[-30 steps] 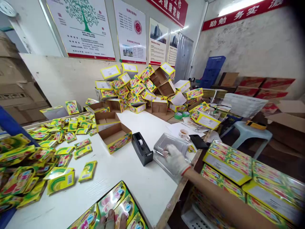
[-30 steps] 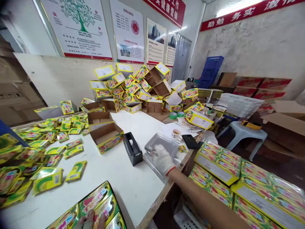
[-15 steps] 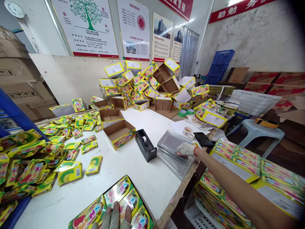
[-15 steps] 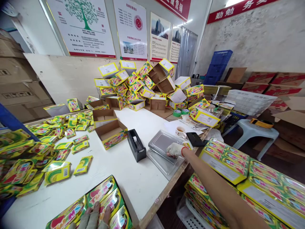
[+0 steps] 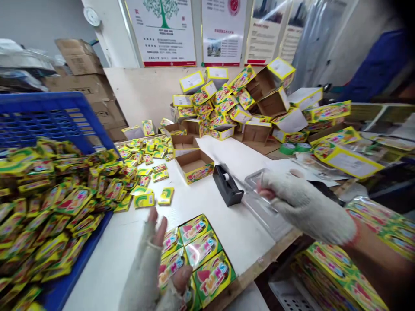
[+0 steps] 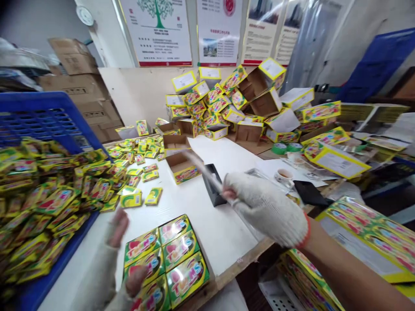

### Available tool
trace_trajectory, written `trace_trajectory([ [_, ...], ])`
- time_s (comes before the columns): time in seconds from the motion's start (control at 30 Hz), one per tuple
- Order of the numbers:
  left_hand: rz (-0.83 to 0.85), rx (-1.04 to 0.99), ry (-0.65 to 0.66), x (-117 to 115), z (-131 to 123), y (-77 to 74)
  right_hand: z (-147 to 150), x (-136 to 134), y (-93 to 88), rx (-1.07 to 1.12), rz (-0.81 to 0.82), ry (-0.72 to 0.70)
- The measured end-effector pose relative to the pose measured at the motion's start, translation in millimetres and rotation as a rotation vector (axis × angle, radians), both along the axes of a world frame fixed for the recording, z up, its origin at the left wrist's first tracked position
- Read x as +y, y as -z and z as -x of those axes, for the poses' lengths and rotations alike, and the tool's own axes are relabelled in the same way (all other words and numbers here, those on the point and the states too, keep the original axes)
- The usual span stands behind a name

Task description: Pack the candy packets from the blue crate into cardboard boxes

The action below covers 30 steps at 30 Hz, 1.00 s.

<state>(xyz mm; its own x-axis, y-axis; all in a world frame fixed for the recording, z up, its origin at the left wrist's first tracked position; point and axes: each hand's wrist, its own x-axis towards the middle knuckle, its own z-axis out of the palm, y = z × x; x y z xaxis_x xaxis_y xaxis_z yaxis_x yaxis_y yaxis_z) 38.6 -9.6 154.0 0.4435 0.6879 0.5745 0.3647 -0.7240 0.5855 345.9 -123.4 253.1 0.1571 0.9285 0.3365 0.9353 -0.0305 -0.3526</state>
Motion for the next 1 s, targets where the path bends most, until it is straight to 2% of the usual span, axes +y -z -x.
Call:
trace_trajectory([
  [0.07,-0.092,-0.164,-0.034,7.0,10.4,-41.1,32.1,8.8,-23.2,0.241,0.15,-0.33],
  [0.1,-0.076,-0.212,-0.011,9.1,15.9,-57.5,44.0,16.5,-29.1,0.358,0.237,-0.456],
  [0.17,0.127,-0.185,0.065,11.2,25.4,-77.1,58.5,38.5,-26.3,0.604,0.396,-0.607],
  [0.2,0.28,-0.128,0.08,12.6,28.7,-79.4,62.1,51.8,-17.8,0.741,0.448,-0.615],
  [0.27,0.524,-0.026,0.024,20.3,31.8,-69.0,65.2,80.0,9.1,1.004,0.47,-0.516],
  [0.33,0.586,-0.019,-0.083,37.1,30.8,-43.9,66.2,106.6,40.9,1.099,0.408,-0.338],
  [0.4,0.523,-0.006,-0.146,60.0,26.9,-12.3,67.3,129.2,70.0,0.983,0.399,-0.171],
  [0.5,0.404,0.13,-0.198,88.9,17.5,31.4,69.5,153.9,102.8,0.763,0.495,-0.021],
  [0.57,0.386,0.189,-0.214,95.6,11.9,52.4,69.8,162.5,118.4,0.708,0.552,0.017],
  [0.63,0.386,0.225,-0.229,91.6,10.1,66.7,68.4,163.1,130.7,0.673,0.6,0.031],
  [0.73,0.374,0.267,-0.244,75.5,17.1,77.3,64.4,151.2,144.0,0.691,0.631,0.04],
  [0.8,0.361,0.296,-0.241,64.7,23.2,77.1,62.7,140.5,149.1,0.727,0.619,0.045],
  [0.9,0.288,0.393,-0.216,52.1,19.0,66.1,63.1,131.1,152.0,0.774,0.582,0.055],
  [1.0,0.016,0.65,-0.025,41.1,-9.9,50.0,65.2,131.1,152.3,0.821,0.564,0.059],
])
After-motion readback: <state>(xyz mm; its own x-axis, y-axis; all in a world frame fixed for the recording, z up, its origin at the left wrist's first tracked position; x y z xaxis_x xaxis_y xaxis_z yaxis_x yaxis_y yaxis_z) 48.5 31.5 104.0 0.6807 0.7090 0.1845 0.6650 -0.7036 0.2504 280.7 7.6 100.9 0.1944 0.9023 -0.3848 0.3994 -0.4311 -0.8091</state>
